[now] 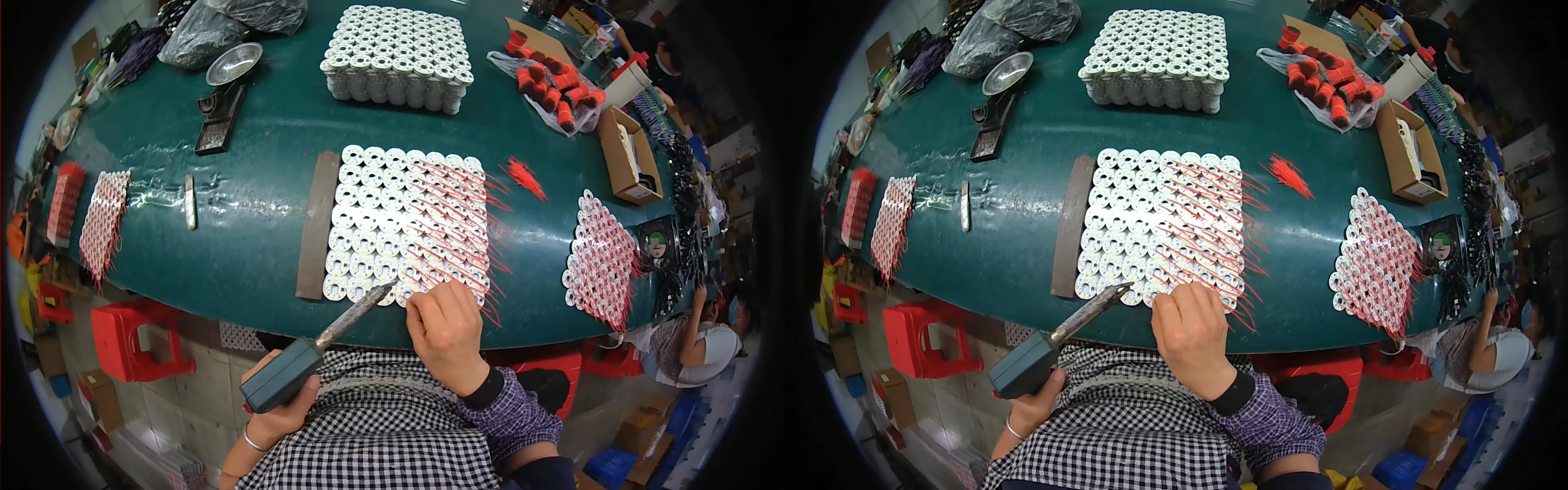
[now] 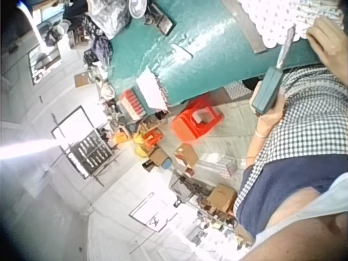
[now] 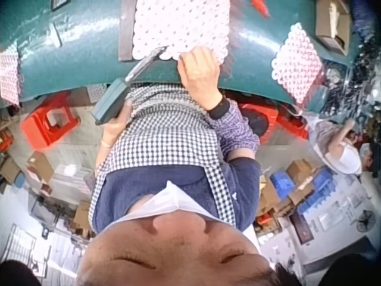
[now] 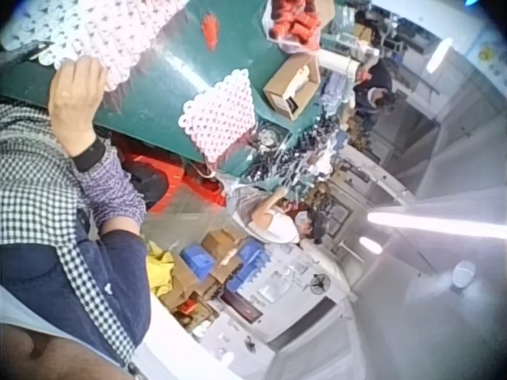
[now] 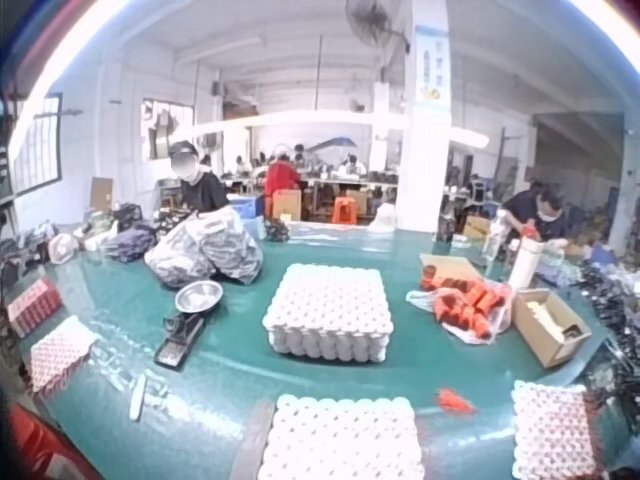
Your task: The person picks up wires and solders them onto LED circuit boards using a soldering iron.
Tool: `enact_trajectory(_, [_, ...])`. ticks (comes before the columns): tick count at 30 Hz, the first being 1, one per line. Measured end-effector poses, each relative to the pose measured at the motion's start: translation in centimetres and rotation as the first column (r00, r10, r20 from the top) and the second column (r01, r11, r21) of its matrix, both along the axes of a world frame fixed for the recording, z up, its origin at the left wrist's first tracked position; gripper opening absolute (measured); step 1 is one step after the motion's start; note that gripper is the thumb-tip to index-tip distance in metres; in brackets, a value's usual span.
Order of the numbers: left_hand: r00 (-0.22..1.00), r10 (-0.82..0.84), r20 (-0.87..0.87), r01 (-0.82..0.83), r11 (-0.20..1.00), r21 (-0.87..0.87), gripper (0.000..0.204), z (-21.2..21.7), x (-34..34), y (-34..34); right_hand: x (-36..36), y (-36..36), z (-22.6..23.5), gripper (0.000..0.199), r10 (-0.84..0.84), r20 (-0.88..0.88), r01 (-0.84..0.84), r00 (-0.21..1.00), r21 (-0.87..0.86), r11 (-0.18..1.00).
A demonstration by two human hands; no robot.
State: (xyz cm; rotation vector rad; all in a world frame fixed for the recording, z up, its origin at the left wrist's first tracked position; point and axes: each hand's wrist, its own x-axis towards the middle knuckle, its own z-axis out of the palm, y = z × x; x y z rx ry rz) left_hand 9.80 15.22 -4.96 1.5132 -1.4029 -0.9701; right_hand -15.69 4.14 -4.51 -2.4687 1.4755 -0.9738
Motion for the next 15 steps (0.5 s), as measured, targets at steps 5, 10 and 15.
enact_trajectory(5, [0.984, 0.124, -0.130, -0.131, 0.990, -0.051, 0.040, 0.1, -0.6, 0.2, -0.4, -0.1, 0.5, 0.013, 0.035, 0.059, -0.038, 0.998, 0.053, 0.998])
enact_trajectory(10, [0.918, 0.256, -0.304, -0.267, 0.964, 0.006, 0.051, -2.6, 0.1, -0.3, -5.2, -3.3, 3.9, 0.011, -0.107, 0.107, 0.115, 0.988, -0.070, 0.991])
enact_trajectory(15, [0.845, 0.330, -0.421, -0.274, 0.943, 0.189, 0.045, 0.9, -1.7, -2.5, -13.3, -11.0, 2.1, 0.006, -0.334, -0.043, 0.330, 0.942, -0.088, 0.940])
